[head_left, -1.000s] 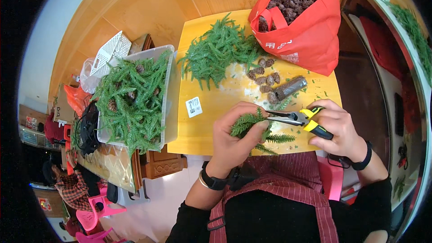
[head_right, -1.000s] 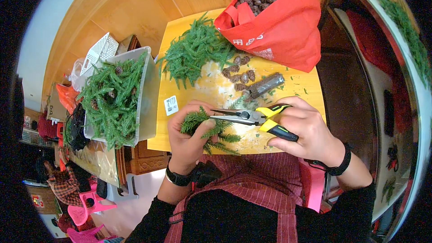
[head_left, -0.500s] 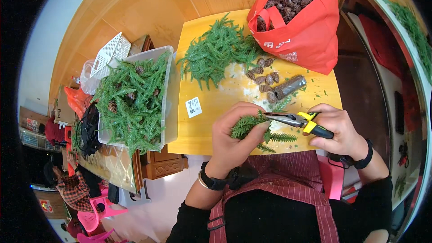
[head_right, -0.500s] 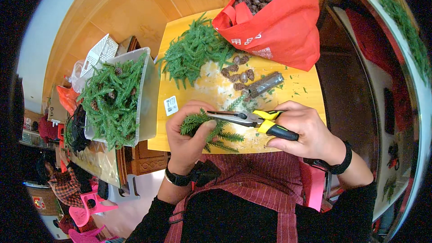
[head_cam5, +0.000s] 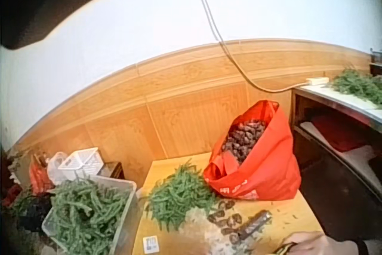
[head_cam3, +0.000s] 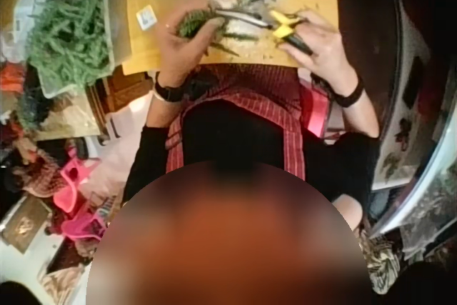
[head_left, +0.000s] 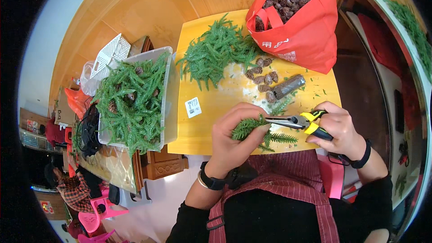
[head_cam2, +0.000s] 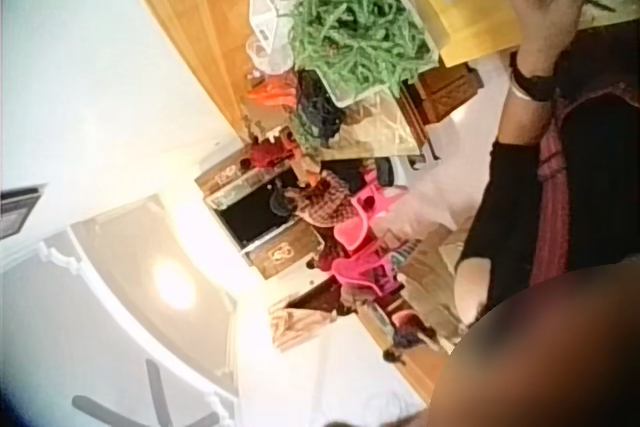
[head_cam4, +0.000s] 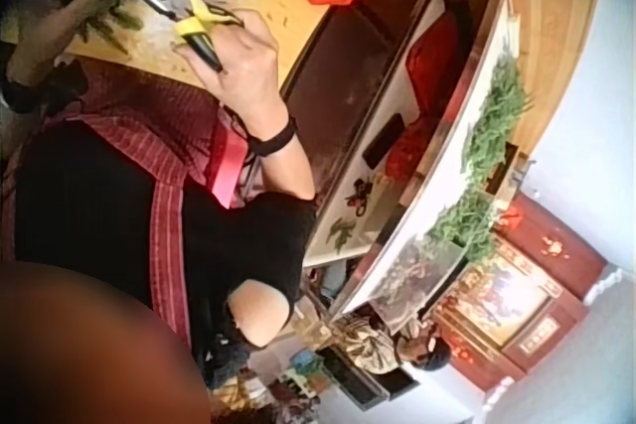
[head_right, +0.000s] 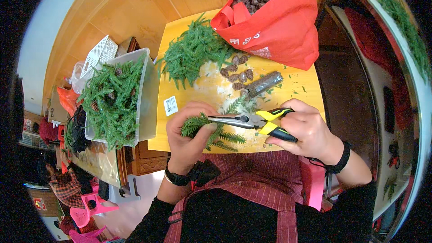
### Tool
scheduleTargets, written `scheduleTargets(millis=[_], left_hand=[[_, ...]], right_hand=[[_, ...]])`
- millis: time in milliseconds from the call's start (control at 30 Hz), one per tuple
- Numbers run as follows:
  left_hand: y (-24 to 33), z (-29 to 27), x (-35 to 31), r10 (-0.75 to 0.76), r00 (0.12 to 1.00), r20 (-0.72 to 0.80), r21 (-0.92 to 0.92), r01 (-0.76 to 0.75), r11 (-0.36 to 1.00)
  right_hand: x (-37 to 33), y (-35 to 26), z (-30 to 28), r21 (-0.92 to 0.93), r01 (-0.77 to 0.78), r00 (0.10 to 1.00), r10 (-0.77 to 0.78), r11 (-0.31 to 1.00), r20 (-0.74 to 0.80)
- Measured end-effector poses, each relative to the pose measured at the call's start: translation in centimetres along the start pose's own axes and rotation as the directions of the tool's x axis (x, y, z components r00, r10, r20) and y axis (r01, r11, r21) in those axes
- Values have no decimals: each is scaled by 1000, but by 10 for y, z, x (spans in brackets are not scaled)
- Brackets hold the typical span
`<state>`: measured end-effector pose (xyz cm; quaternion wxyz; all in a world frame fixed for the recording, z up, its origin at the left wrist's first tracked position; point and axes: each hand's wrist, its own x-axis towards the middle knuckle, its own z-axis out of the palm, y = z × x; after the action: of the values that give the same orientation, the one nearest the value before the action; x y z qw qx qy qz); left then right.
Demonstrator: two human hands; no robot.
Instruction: Trimming evergreen branches using shears and sorting the pieces on a workbench.
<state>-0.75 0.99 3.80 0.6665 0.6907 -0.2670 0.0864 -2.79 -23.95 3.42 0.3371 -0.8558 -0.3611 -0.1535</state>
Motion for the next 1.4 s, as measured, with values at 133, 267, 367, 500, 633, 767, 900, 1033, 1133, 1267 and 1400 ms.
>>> scheduleTargets(millis=[133, 267, 367, 500, 633, 767, 900, 1033, 1133, 1267, 1400], left_hand=[[0, -3, 4, 155, 986, 54, 90, -160, 983], [-3, -4, 2, 184, 980, 71, 87, -190, 978], [-5, -3, 1, 167, 986, 8, 4, -167, 986], [-11, -6, 1, 235, 972, 25, -12, -235, 972], [-14, -6, 1, 254, 966, 41, -34, -253, 967], [-16, -7, 1, 263, 964, 42, -41, -261, 964], [-18, -7, 1, 256, 966, 41, -68, -253, 965], [-18, -5, 0, 203, 979, 31, -84, -200, 976], [-19, -6, 1, 189, 981, 52, -59, -185, 981], [-18, -4, 1, 176, 983, 45, -71, -172, 982], [-20, -3, 0, 158, 987, 29, -66, -156, 986]], right_hand=[[5, 1, -3, 55, -13, 999, 10, 998, 52], [3, 3, -5, -4, 30, 999, -30, 1000, 19], [3, 2, -7, -75, 47, 999, -45, 996, 22], [5, 1, -8, -147, 77, 997, -75, 986, 25], [4, 2, -7, -148, 72, 997, -71, 986, 14], [6, 1, -7, -140, 81, 997, -80, 987, 13], [5, 2, -5, -155, 93, 995, -95, 984, -6], [7, 2, -5, -172, 101, 994, -105, 980, -18], [6, 4, -5, -190, 126, 991, -133, 974, -28], [4, 6, -7, -231, 147, 987, -159, 962, -30], [2, 3, -6, -236, 102, 994, -106, 966, -3]])
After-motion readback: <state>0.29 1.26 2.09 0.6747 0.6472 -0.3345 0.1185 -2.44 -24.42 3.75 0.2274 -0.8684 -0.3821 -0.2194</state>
